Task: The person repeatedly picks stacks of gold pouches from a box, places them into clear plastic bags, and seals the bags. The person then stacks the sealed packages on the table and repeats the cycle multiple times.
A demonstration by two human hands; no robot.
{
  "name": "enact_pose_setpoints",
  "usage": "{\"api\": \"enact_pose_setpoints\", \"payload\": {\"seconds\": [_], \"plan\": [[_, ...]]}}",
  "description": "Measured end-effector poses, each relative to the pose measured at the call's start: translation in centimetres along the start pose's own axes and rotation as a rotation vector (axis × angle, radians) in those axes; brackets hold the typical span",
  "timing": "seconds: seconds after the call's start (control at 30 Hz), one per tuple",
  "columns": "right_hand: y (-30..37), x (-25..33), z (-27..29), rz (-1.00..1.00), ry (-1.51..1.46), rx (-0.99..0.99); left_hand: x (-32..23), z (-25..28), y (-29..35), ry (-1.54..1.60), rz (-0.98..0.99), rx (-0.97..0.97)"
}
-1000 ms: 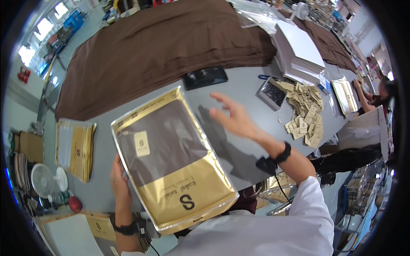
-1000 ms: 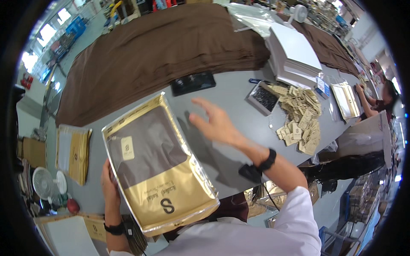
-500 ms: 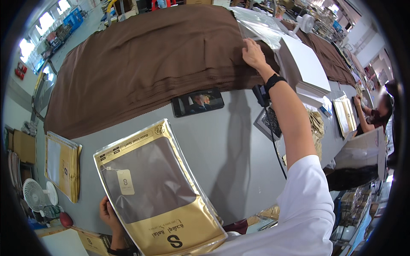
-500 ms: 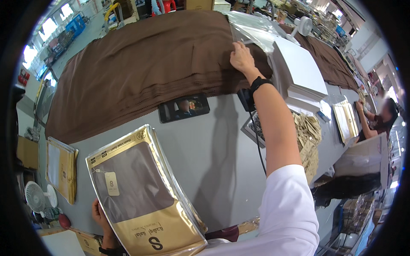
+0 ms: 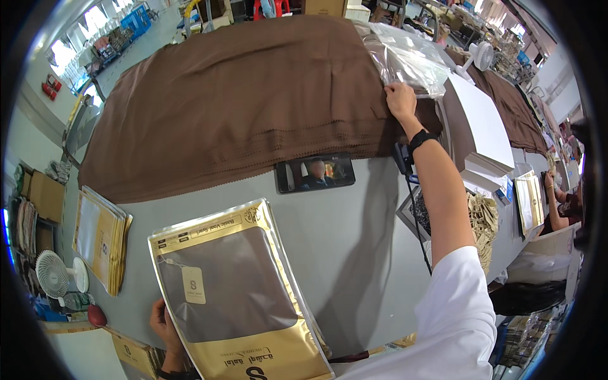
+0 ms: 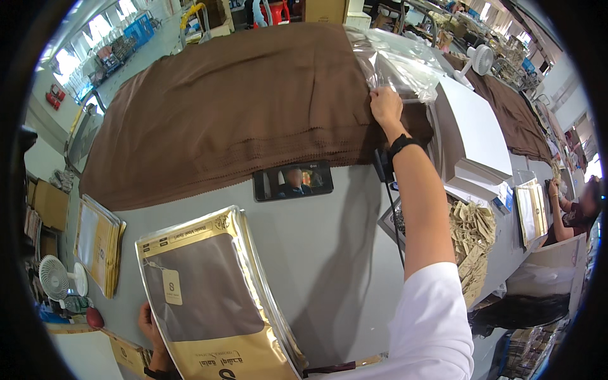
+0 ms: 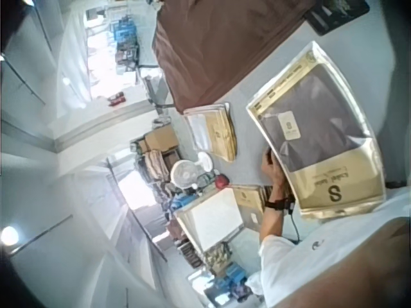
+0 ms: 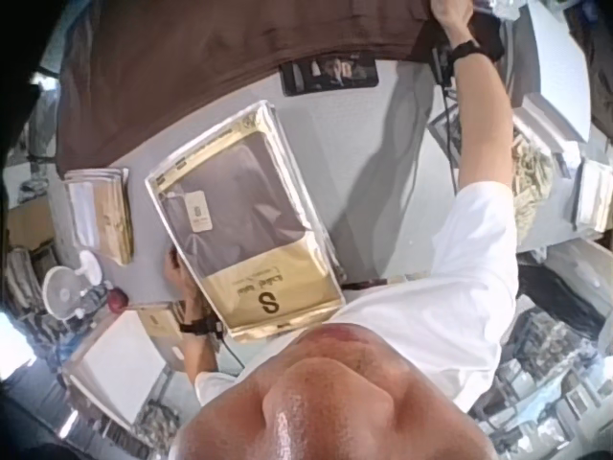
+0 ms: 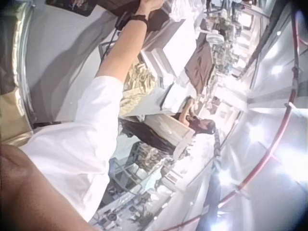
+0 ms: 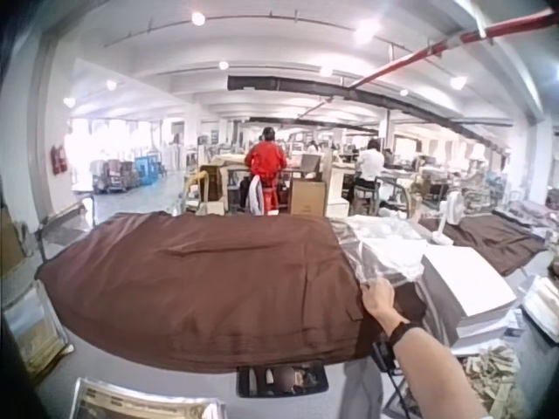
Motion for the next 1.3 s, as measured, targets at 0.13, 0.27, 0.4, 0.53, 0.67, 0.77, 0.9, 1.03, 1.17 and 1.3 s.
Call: {"api": "enact_pose_setpoints", "payload": {"seconds": [0.13, 0.27, 0.4, 0.53, 0.67, 0.77, 0.9, 1.03, 1.17, 1.3], "plan": [[1.9, 2.9, 2.3, 0.028, -0.150, -0.126, -0.1, 0.0, -0.8, 0.150, 0.041, 0.009], [5.1, 11.1, 4.0, 0.294, -0.227, -0.084, -2.2, 1.2, -4.9, 0.305, 0.089, -0.097], [9.9, 22.0, 5.0, 0.665, -0.305, 0.138, -8.8, 1.0, -12.9, 0.234, -0.156, -0.036], [15.2, 31.7, 6.4, 0.926, -0.345, 0.229, -15.0, -3.7, -19.9, 0.159, -0.142, 0.290], [20.3, 39.3, 6.6, 1.034, -0.387, 0.338, -17.2, -9.0, -23.4, 0.426, 0.214, 0.563], [24.4, 43.1, 5.6, 1.087, -0.376, 0.543, -17.8, -10.5, -25.4, 0.480, 0.161, 0.614], [27.4, 44.5, 6.4, 1.053, -0.503, 0.553, -13.5, -8.7, -27.0, 0.385, 0.151, 0.438], [27.1, 43.4, 4.6, 0.834, -0.545, 0.743, -8.3, -6.3, -27.3, 0.296, 0.236, 0.347], [27.9, 42.2, 0.3, 0.756, -0.341, 1.229, -7.3, -3.9, -25.7, -0.302, 0.062, 0.083], [28.8, 42.1, -2.4, 0.734, -0.186, 1.545, -9.7, -5.3, -23.4, -0.532, -0.472, 0.029]]}}
Point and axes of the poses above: each hand's wrist, its own y-axis away from the middle knuckle, its own z-axis out of the back of the hand, x = y × z, the point moved 7 cm from there along -y, towards the middle knuckle, and after that the axes turned 8 degrees about x, right-handed, at the moved point
